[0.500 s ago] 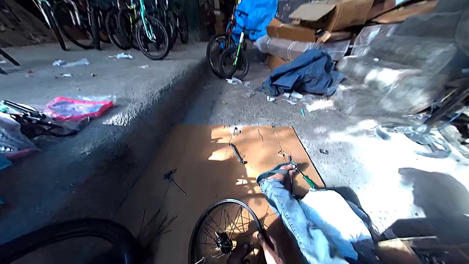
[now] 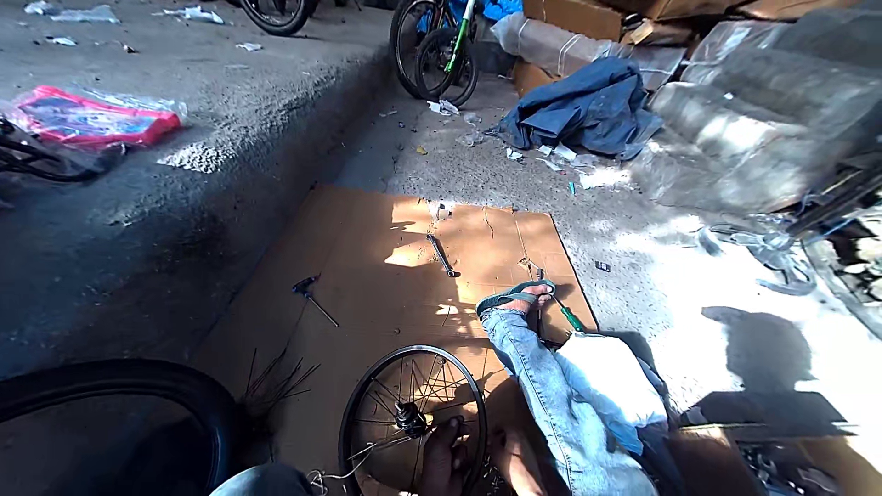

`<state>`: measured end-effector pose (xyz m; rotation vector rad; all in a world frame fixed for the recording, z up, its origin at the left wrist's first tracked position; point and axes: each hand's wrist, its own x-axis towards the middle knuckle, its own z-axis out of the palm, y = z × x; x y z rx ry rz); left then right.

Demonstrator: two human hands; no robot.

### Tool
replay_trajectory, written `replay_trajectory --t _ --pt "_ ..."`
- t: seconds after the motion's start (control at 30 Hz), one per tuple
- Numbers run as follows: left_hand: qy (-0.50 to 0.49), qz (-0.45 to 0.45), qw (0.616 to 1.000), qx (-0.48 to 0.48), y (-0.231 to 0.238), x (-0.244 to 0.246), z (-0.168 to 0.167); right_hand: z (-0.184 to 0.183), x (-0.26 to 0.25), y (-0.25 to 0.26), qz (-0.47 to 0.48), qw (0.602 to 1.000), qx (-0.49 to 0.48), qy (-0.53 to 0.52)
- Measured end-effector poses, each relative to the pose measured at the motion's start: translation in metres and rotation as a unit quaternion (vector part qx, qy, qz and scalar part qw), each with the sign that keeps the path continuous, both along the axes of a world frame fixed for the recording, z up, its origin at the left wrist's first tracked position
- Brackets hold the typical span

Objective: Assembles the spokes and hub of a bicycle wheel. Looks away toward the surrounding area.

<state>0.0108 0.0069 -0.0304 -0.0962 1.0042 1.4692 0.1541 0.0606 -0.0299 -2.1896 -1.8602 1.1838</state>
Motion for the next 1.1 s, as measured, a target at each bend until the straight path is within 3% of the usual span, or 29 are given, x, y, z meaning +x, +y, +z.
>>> replay_trajectory --t 0.1,0.2,0.37,0.57,0.67,0.7,0.8,0.93,1.03,1.1 --pt "-0.007 0.007 1.000 -0.012 0.003 0.002 0.000 -0.020 -0.006 -0.009 0.009 0.994 -0.076 -0.072" --pt "-0.015 0.011 1.000 -0.014 0.002 0.002 0.000 -0.032 -0.011 -0.018 0.034 0.997 -0.047 -0.059" --pt "-0.011 0.013 1.000 -0.013 0.004 0.002 -0.001 0.002 -0.028 -0.021 0.102 0.990 -0.054 -0.076" --pt "-0.012 0.030 0.999 -0.011 0.005 0.003 -0.003 0.003 -0.035 -0.018 0.084 0.976 -0.066 -0.190" --pt "-0.006 0.030 0.999 -0.012 0.007 0.002 -0.001 0.019 -0.029 -0.009 0.072 0.986 -0.084 -0.125" --pt "-0.006 0.030 0.999 -0.013 0.008 0.002 0.000 0.009 -0.021 -0.007 0.058 0.990 -0.072 -0.107" --pt "-0.010 0.035 0.999 -0.008 0.008 0.003 0.000 -0.014 0.000 -0.007 -0.044 0.998 0.040 0.019" --pt "-0.025 0.023 0.999 0.012 0.008 0.002 0.001 0.019 -0.003 -0.007 -0.168 0.942 0.130 0.261" --pt "-0.029 0.007 0.999 0.011 0.010 0.000 0.005 0.038 -0.004 -0.003 -0.186 0.918 0.100 0.335" --pt "-0.031 0.005 0.999 0.005 0.010 -0.001 0.005 0.038 -0.003 -0.002 -0.172 0.926 0.105 0.320"
